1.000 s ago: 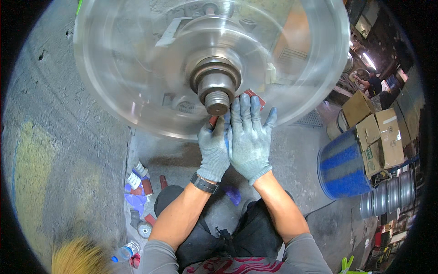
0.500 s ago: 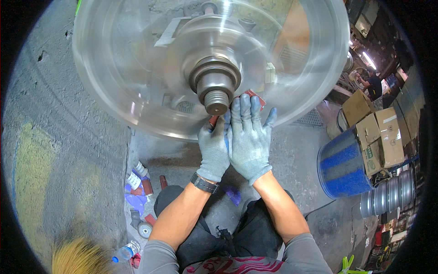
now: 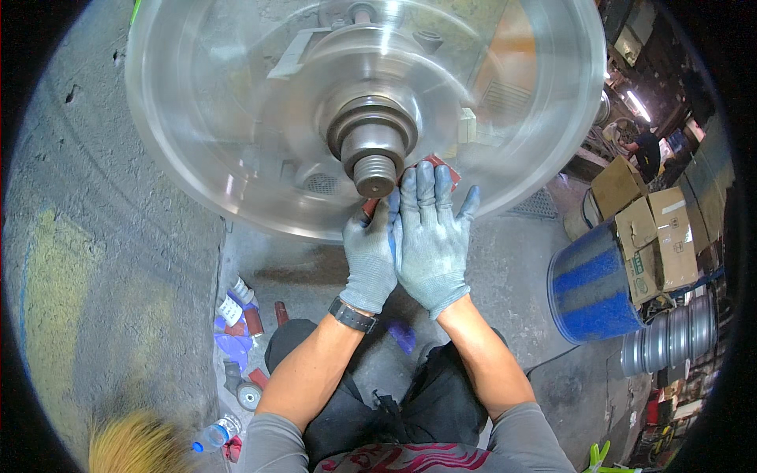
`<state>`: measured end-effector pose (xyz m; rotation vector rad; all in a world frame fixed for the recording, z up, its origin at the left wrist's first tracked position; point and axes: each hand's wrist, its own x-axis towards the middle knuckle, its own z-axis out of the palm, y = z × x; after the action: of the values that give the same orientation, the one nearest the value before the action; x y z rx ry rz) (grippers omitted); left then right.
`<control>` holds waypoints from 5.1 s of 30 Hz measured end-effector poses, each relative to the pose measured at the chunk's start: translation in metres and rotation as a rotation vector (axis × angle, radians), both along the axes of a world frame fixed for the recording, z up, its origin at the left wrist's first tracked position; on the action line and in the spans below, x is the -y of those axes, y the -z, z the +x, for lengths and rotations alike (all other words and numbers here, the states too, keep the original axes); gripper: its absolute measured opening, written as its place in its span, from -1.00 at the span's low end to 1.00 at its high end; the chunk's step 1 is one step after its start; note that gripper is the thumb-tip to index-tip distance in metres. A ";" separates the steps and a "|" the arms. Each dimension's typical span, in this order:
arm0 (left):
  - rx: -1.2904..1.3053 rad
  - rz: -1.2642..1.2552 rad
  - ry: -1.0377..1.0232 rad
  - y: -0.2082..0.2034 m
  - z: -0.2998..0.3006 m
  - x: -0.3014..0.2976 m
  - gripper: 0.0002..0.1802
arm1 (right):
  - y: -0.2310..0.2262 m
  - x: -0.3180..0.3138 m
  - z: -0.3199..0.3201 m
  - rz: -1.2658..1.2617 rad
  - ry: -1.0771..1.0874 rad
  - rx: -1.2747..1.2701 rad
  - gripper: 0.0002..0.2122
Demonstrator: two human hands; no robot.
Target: The person sits on the floor and uses a sanding block to sand the surface of a spinning car wheel mounted on a lathe. They hold the sanding block against the rotating wheel, moving it along the face and rim to smooth the metal.
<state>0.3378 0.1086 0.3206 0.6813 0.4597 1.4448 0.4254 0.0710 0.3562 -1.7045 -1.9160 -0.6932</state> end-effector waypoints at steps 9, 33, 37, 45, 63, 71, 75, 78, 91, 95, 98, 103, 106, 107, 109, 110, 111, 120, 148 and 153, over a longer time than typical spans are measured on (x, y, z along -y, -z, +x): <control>0.043 -0.010 0.011 -0.003 0.002 0.001 -0.66 | 0.001 0.002 0.001 -0.010 0.006 0.001 -0.36; 0.046 -0.006 0.047 0.006 0.002 -0.001 -0.72 | 0.004 0.001 0.001 0.015 0.009 -0.007 -0.38; -0.075 0.113 -0.015 0.010 0.001 -0.002 -0.67 | 0.002 0.002 0.000 -0.010 0.016 -0.001 -0.38; 0.082 -0.027 0.044 0.005 0.003 0.000 -0.71 | 0.003 0.003 0.001 -0.010 0.018 -0.003 -0.37; -0.022 -0.031 0.013 -0.001 0.003 0.003 -0.74 | 0.007 0.005 0.003 0.015 0.015 -0.026 -0.35; 0.050 -0.087 0.053 0.001 0.006 0.004 -0.72 | 0.008 0.007 0.005 -0.011 0.043 -0.013 -0.35; 0.008 -0.089 0.032 0.001 0.008 0.004 -0.72 | 0.009 0.007 0.007 0.013 0.037 -0.031 -0.35; 0.023 -0.093 0.041 0.001 0.008 0.005 -0.72 | 0.009 0.008 0.007 0.004 0.044 -0.031 -0.35; -0.019 -0.105 0.024 -0.007 0.012 0.009 -0.74 | 0.012 0.011 0.009 -0.009 0.053 -0.055 -0.34; -0.026 -0.136 0.018 -0.010 0.013 0.010 -0.75 | 0.011 0.012 0.009 -0.029 0.067 -0.062 -0.34; -0.015 -0.138 0.030 -0.009 0.012 0.011 -0.76 | 0.012 0.012 0.010 -0.030 0.068 -0.063 -0.33; -0.017 -0.133 0.033 -0.004 0.014 0.009 -0.76 | 0.014 0.012 0.010 -0.041 0.087 -0.041 -0.31; -0.025 -0.144 0.032 -0.004 0.016 0.008 -0.75 | 0.015 0.012 0.011 -0.028 0.087 -0.052 -0.32; -0.028 -0.140 0.029 -0.002 0.016 0.008 -0.75 | 0.016 0.012 0.011 -0.028 0.088 -0.053 -0.32; -0.031 -0.136 0.029 0.000 0.017 0.007 -0.74 | 0.017 0.012 0.012 -0.016 0.085 -0.058 -0.32; -0.045 -0.140 0.027 -0.001 0.016 0.008 -0.73 | 0.018 0.012 0.013 -0.016 0.087 -0.060 -0.32; -0.058 -0.143 0.026 -0.001 0.016 0.008 -0.72 | 0.018 0.013 0.013 -0.012 0.079 -0.061 -0.33; -0.108 -0.135 0.004 0.001 0.018 0.007 -0.70 | 0.019 0.014 0.014 -0.001 0.087 -0.054 -0.33; -0.050 -0.152 0.084 0.004 0.021 0.010 -0.71 | 0.026 0.016 0.018 -0.026 0.096 -0.076 -0.31; -0.079 -0.105 0.074 0.003 0.020 0.011 -0.72 | 0.025 0.017 0.019 -0.019 0.097 -0.066 -0.32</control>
<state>0.3576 0.0979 0.3177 0.6666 0.5624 1.3184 0.4439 0.0544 0.3308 -1.8199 -1.8108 -0.6481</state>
